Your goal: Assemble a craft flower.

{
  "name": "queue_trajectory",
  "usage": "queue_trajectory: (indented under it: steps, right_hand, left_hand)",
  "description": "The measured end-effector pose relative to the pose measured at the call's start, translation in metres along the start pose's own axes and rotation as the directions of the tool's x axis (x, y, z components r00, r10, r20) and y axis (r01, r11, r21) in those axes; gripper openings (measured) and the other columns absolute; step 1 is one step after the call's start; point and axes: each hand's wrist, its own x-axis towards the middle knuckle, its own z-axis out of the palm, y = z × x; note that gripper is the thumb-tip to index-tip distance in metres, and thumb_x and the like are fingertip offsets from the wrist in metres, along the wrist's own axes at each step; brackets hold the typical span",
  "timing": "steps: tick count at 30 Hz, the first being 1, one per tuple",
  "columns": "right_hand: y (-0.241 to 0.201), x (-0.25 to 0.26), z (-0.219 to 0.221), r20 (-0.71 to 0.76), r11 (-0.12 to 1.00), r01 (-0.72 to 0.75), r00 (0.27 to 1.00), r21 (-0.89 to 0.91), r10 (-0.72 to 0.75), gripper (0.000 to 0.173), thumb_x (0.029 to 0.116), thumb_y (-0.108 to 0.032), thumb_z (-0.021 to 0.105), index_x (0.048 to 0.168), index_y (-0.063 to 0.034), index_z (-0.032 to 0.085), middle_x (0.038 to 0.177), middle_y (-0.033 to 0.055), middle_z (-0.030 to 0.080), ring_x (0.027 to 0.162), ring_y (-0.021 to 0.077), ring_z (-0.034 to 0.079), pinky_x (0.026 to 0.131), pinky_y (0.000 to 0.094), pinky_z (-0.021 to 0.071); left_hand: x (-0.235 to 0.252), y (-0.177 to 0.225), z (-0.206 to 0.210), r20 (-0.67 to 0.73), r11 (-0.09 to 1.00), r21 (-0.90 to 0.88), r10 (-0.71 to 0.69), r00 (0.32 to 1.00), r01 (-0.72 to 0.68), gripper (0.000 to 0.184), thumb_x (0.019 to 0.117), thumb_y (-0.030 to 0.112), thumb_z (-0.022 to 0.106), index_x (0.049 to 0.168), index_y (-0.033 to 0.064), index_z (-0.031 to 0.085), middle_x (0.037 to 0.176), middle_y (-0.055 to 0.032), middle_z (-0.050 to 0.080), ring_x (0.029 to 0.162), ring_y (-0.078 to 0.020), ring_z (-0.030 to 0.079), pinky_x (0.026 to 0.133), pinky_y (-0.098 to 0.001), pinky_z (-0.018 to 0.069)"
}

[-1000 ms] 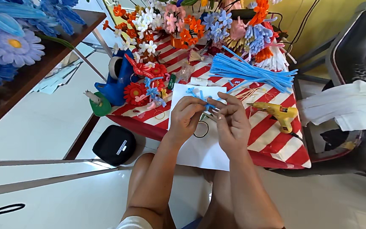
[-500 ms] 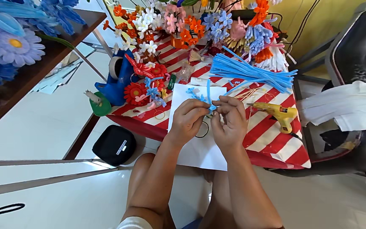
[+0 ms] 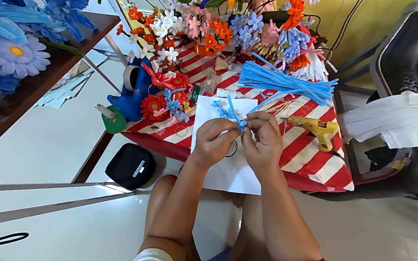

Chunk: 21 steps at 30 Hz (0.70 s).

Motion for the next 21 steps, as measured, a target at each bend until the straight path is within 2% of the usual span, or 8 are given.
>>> queue_trajectory:
  steps: [5, 8, 14, 16, 18, 21]
  right_hand:
    - [-0.001, 0.001, -0.003, 0.032, 1.0, 0.012, 0.999, -0.017, -0.012, 0.004, 0.0909, -0.001, 0.061, 0.092, 0.0025, 0.061, 0.113, 0.0141, 0.06, 0.094, 0.0063, 0.063, 0.077, 0.0151, 0.0547]
    - [-0.003, 0.003, -0.005, 0.051, 0.999, 0.02, 0.999, -0.03, -0.018, 0.004, 0.0908, -0.001, 0.06, 0.091, 0.0028, 0.062, 0.112, 0.0145, 0.061, 0.092, 0.006, 0.062, 0.074, 0.0136, 0.0531]
    - [-0.002, 0.003, -0.005, 0.087, 0.998, 0.026, 0.996, -0.052, -0.022, 0.006, 0.0921, -0.001, 0.06, 0.089, 0.0026, 0.063, 0.108, 0.0148, 0.061, 0.091, 0.0074, 0.062, 0.075, 0.0143, 0.0534]
    - [-0.003, 0.003, -0.006, 0.104, 0.998, 0.025, 0.994, -0.061, -0.019, 0.006, 0.0926, -0.002, 0.06, 0.09, 0.0025, 0.063, 0.109, 0.0155, 0.061, 0.092, 0.0082, 0.063, 0.077, 0.015, 0.0543]
    - [-0.003, 0.004, -0.007, 0.109, 0.997, 0.025, 0.994, -0.067, -0.017, 0.007, 0.0927, -0.002, 0.059, 0.09, 0.0026, 0.063, 0.107, 0.0151, 0.061, 0.093, 0.008, 0.063, 0.078, 0.0149, 0.0541]
    - [-0.002, 0.005, -0.008, 0.124, 0.998, 0.01, 0.992, -0.06, -0.003, 0.007, 0.0927, -0.002, 0.059, 0.09, 0.0028, 0.063, 0.108, 0.0148, 0.061, 0.092, 0.0071, 0.063, 0.077, 0.0149, 0.0543]
  left_hand:
    - [-0.001, 0.001, 0.001, -0.025, 0.998, 0.045, 0.04, 0.999, -0.038, 0.008, 0.0962, 0.001, 0.065, 0.09, 0.0037, 0.07, 0.101, -0.0098, 0.069, 0.1, -0.0156, 0.068, 0.091, -0.0273, 0.0566]
    - [0.0, -0.001, -0.001, -0.026, 0.997, 0.035, 0.067, 0.997, -0.066, 0.009, 0.0956, 0.0, 0.066, 0.089, 0.0021, 0.071, 0.097, -0.0104, 0.072, 0.096, -0.0177, 0.07, 0.089, -0.0292, 0.058]
    - [0.005, -0.004, -0.006, 0.067, 0.998, -0.05, -0.03, 0.997, 0.033, 0.007, 0.0974, 0.0, 0.062, 0.091, 0.0004, 0.065, 0.098, -0.0129, 0.068, 0.097, -0.0156, 0.067, 0.088, -0.025, 0.0567]
    - [0.013, 0.006, -0.007, 0.098, 0.993, -0.019, -0.116, 0.988, 0.118, 0.009, 0.0981, 0.001, 0.06, 0.09, -0.001, 0.063, 0.096, -0.0139, 0.067, 0.097, -0.016, 0.067, 0.089, -0.0248, 0.0555]
    - [0.029, 0.025, -0.009, 0.133, 0.961, 0.01, -0.274, 0.952, 0.275, 0.015, 0.097, 0.002, 0.059, 0.086, -0.0055, 0.066, 0.092, -0.0171, 0.07, 0.096, -0.017, 0.07, 0.09, -0.0257, 0.0539]
    - [0.031, 0.026, -0.009, 0.179, 0.902, -0.077, -0.407, 0.896, 0.425, 0.013, 0.0938, -0.001, 0.058, 0.086, -0.0082, 0.066, 0.089, -0.0162, 0.068, 0.091, -0.0138, 0.068, 0.085, -0.024, 0.0546]
